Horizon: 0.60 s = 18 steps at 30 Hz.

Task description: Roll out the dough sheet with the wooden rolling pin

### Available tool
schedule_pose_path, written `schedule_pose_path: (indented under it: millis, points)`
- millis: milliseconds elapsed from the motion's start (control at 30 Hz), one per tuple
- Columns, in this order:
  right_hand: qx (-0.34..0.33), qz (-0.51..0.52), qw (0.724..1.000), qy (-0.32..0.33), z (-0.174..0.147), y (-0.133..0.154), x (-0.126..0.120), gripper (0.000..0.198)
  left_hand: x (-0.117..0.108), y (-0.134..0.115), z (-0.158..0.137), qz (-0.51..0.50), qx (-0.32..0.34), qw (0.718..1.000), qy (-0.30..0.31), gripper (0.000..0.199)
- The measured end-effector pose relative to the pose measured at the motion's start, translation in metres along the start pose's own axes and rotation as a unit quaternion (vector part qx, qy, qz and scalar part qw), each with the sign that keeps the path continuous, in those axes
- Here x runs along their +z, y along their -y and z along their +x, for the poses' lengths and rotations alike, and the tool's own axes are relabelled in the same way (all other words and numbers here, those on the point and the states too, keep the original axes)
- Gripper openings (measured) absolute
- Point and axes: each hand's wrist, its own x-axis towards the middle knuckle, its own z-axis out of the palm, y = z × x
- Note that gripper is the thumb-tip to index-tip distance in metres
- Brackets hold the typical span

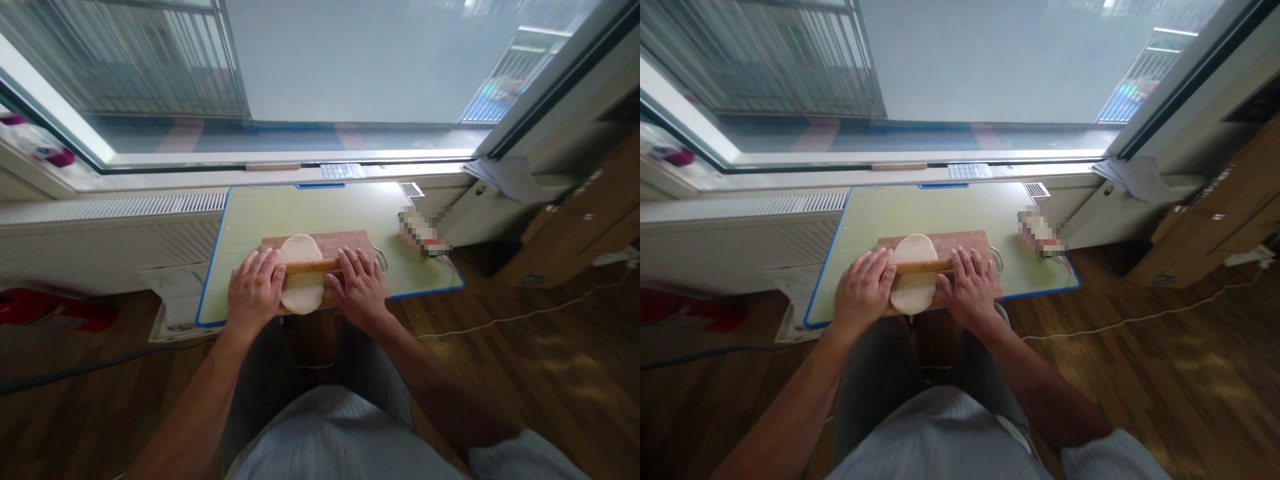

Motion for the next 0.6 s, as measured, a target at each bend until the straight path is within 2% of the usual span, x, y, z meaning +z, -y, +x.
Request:
schedule_pose_path:
  millis: [367, 600]
  points:
    - [-0.029, -0.006, 0.999, -0.020, -0.035, -0.004, 0.002, 0.067, -0.010, -0.009, -0.033, -0.008, -0.001, 1.000, 0.001, 0.060]
    - [-0.031, 0.024, 0.998, -0.053, -0.051, -0.004, -0.002, 0.062, -0.012, -0.013, -0.052, -0.010, -0.008, 1.000, -0.006, 0.057]
